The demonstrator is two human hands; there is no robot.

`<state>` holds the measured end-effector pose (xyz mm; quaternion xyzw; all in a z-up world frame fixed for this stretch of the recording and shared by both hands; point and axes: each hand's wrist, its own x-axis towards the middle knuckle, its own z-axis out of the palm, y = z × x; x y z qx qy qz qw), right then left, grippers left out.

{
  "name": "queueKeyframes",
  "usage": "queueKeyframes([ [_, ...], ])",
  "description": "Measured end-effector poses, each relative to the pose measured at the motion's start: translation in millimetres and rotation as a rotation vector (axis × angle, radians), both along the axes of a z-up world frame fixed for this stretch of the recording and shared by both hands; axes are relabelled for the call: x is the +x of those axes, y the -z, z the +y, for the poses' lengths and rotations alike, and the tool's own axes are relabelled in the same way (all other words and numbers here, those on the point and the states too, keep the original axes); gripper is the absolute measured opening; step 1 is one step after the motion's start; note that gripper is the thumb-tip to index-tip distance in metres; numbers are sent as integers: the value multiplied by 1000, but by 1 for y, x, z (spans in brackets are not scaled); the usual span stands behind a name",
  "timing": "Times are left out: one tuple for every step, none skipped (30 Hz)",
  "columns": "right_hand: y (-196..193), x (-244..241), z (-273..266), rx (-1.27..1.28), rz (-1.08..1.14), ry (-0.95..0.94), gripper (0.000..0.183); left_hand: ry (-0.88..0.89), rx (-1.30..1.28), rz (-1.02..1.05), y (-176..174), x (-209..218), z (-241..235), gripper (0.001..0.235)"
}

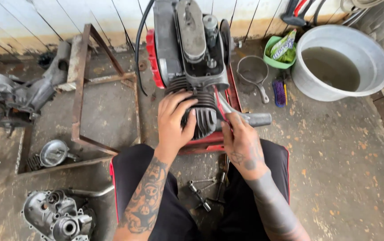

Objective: Cleaning the cooling fins of a motorcycle engine cylinder using a brush and a screwdriver

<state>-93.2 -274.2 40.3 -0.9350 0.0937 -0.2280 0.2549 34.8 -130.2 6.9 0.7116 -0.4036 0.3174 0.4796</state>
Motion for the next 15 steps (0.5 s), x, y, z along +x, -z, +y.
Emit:
queueKeyframes([
  [-11, -12, 3, 4, 3, 3, 15, 3, 4, 3, 3, -1, 1, 20],
  [-23, -24, 5, -16, 83, 6, 15, 4, 5, 10, 5, -2, 1, 20],
  [-36, -32, 6, -40, 148, 7, 16, 2, 3, 3, 3, 1, 1, 20],
  [-32, -29, 5, -41, 138, 7, 16, 2, 2, -7, 1, 5, 0, 20],
  [-28, -30, 4, -85, 180, 52, 16, 4, -2, -1, 2, 3, 0, 20],
  [-23, -31, 4, -131, 222, 96, 16, 7, -7, 4, 3, 1, 0, 20],
  [-8, -20, -3, -132, 231, 94, 16, 5, -8, 13, 4, 0, 1, 20],
  [7, -10, -11, -129, 184, 99, 16, 5, -11, 17, 4, -1, 2, 20],
  [21, 3, -18, -124, 127, 110, 16, 10, -12, 11, 2, 1, 1, 20],
  [6, -6, -21, -124, 126, 114, 16, 14, -12, 9, 4, -1, 1, 20],
  [-10, -12, -24, -131, 128, 158, 20, 9, -4, 7, 4, 0, 1, 20],
  [-25, -18, -27, -138, 130, 202, 26, 3, 3, 4, 4, 1, 2, 20],
  [-25, -18, -18, -142, 122, 198, 26, -1, -1, -3, 3, 2, 1, 20],
  [-24, -18, -9, -153, 176, 200, 23, 3, -10, 5, 2, 4, 1, 20],
  [-21, -21, 0, -163, 240, 201, 21, 7, -17, 24, 5, 1, 1, 20],
])
